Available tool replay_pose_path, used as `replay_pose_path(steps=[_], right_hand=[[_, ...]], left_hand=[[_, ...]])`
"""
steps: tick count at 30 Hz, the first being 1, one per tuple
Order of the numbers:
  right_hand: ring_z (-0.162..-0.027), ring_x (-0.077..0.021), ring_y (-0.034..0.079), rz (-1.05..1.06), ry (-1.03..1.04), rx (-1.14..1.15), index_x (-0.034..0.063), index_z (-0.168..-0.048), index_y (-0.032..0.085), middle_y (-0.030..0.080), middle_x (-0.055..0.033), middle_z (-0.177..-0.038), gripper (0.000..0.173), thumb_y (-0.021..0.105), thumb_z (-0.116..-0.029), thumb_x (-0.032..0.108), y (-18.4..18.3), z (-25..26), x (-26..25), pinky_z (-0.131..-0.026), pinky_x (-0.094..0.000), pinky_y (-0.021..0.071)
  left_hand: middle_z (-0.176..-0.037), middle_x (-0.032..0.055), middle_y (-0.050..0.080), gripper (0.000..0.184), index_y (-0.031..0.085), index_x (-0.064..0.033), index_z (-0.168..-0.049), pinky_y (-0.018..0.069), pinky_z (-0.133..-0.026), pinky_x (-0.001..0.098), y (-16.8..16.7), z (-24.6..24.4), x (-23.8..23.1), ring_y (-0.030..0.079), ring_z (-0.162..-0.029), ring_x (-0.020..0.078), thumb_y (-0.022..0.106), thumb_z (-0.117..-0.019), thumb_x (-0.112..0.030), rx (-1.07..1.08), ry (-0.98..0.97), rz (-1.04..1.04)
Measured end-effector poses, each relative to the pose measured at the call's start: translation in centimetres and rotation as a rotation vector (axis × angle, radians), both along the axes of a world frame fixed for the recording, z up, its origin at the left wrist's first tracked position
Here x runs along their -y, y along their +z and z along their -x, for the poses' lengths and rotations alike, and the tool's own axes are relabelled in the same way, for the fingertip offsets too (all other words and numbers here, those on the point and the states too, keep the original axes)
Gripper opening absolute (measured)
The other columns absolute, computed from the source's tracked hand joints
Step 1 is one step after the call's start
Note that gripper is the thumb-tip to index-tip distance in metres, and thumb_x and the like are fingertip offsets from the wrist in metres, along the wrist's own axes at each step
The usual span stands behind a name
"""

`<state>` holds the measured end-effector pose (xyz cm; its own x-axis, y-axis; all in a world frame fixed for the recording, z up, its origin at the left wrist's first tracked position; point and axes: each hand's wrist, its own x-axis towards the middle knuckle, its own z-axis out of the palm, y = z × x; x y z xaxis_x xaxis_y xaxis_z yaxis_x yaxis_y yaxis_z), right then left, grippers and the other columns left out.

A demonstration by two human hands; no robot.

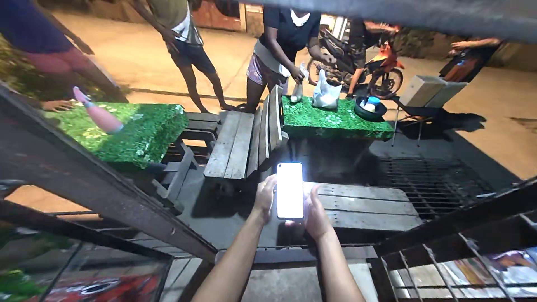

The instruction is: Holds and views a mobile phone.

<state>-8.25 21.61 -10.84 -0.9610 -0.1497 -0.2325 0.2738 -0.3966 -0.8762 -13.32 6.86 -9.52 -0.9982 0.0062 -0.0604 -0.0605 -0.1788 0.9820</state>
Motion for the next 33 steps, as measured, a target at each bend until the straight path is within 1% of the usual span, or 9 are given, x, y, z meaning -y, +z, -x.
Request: replay_pose_path(steps=[2, 6, 9, 11, 16, 19, 24, 31, 33], right_hand=[[-0.104, -0.0307, 0.071, 0.015, -0.001, -0.001, 0.0128, -0.157, 0.028, 0.063, -0.0170, -0.133, 0.084, 0.002, -0.0999, 0.069, 0.1, -0.1, 0.5, -0.064, -0.0443, 0.0623], [-0.098, -0.0307, 0.073, 0.019, -0.037, -0.017, 0.0111, -0.148, 0.040, 0.069, -0.0153, -0.121, 0.080, 0.006, -0.1020, 0.067, -0.1, -0.4, 0.6, -0.060, -0.0469, 0.0628], [-0.098, -0.0299, 0.073, 0.008, -0.030, -0.068, 0.0136, -0.149, 0.040, 0.070, -0.0126, -0.122, 0.081, 0.005, -0.1010, 0.069, -0.6, 0.0, 0.5, -0.059, -0.0478, 0.0629], [-0.099, -0.0298, 0.073, 0.005, -0.017, -0.074, 0.0144, -0.148, 0.039, 0.069, -0.0121, -0.123, 0.082, 0.003, -0.0997, 0.070, -0.8, -0.1, 0.5, -0.058, -0.0472, 0.0625], [-0.099, -0.0297, 0.073, -0.004, -0.036, -0.051, 0.0158, -0.148, 0.040, 0.069, -0.0117, -0.123, 0.083, 0.003, -0.0986, 0.072, -0.4, 0.0, 0.7, -0.057, -0.0473, 0.0622], [-0.100, -0.0298, 0.073, 0.000, -0.044, -0.026, 0.0156, -0.150, 0.039, 0.068, -0.0127, -0.124, 0.081, 0.007, -0.1000, 0.071, -0.1, -0.2, 0.7, -0.058, -0.0471, 0.0624], [-0.096, -0.0280, 0.074, 0.009, -0.028, -0.039, 0.0159, -0.148, 0.042, 0.071, -0.0113, -0.121, 0.077, 0.007, -0.1019, 0.067, -0.4, -0.1, 0.6, -0.055, -0.0445, 0.0625], [-0.097, -0.0279, 0.074, -0.005, -0.033, -0.002, 0.0165, -0.149, 0.041, 0.069, -0.0124, -0.122, 0.079, 0.005, -0.1008, 0.069, 0.0, -0.1, 0.3, -0.054, -0.0435, 0.0618], [-0.096, -0.0289, 0.074, -0.001, -0.030, 0.006, 0.0170, -0.149, 0.041, 0.070, -0.0132, -0.122, 0.079, 0.004, -0.1010, 0.068, -0.1, -0.1, 0.4, -0.054, -0.0440, 0.0616]], left_hand=[[-0.109, 0.0127, 0.066, 0.034, 0.064, 0.0038, -0.122, 0.0495, -0.085, 0.0309, 0.1, 0.2, 0.2, 0.060, -0.095, 0.0138, 0.042, -0.1098, -0.019, 0.019, 0.009, -0.007], [-0.116, 0.0170, 0.067, 0.034, 0.063, 0.0063, -0.125, 0.0529, -0.092, 0.0351, -0.4, 0.1, 0.3, 0.064, -0.103, 0.0167, 0.044, -0.1094, -0.017, 0.015, 0.005, -0.011], [-0.115, 0.0169, 0.066, 0.034, 0.063, 0.0071, -0.126, 0.0516, -0.089, 0.0333, -0.2, 0.0, 0.4, 0.063, -0.098, 0.0152, 0.043, -0.1090, -0.016, -0.003, -0.013, -0.012], [-0.122, 0.0188, 0.065, 0.035, 0.062, 0.0080, -0.126, 0.0497, -0.094, 0.0346, -0.2, -0.1, 0.5, 0.062, -0.104, 0.0170, 0.044, -0.1088, -0.015, -0.002, -0.036, -0.020], [-0.126, 0.0185, 0.064, 0.036, 0.064, 0.0062, -0.126, 0.0478, -0.097, 0.0375, 0.0, 0.0, 0.7, 0.060, -0.111, 0.0188, 0.044, -0.1090, -0.018, -0.005, -0.045, -0.007], [-0.121, 0.0171, 0.065, 0.036, 0.065, 0.0055, -0.125, 0.0490, -0.093, 0.0358, 0.2, 0.0, 0.6, 0.061, -0.105, 0.0171, 0.043, -0.1097, -0.019, 0.018, -0.044, -0.015], [-0.114, 0.0149, 0.067, 0.035, 0.067, 0.0046, -0.120, 0.0496, -0.090, 0.0346, 0.4, -0.2, 0.7, 0.061, -0.099, 0.0155, 0.043, -0.1096, -0.019, 0.037, -0.025, -0.028], [-0.118, 0.0142, 0.067, 0.036, 0.068, 0.0023, -0.118, 0.0455, -0.098, 0.0396, 0.6, -0.2, 0.4, 0.059, -0.109, 0.0176, 0.043, -0.1101, -0.023, 0.062, -0.045, -0.001], [-0.118, 0.0134, 0.067, 0.036, 0.069, 0.0015, -0.118, 0.0450, -0.097, 0.0399, 0.6, -0.3, 0.5, 0.059, -0.109, 0.0173, 0.044, -0.1097, -0.024, 0.074, -0.035, -0.009]])
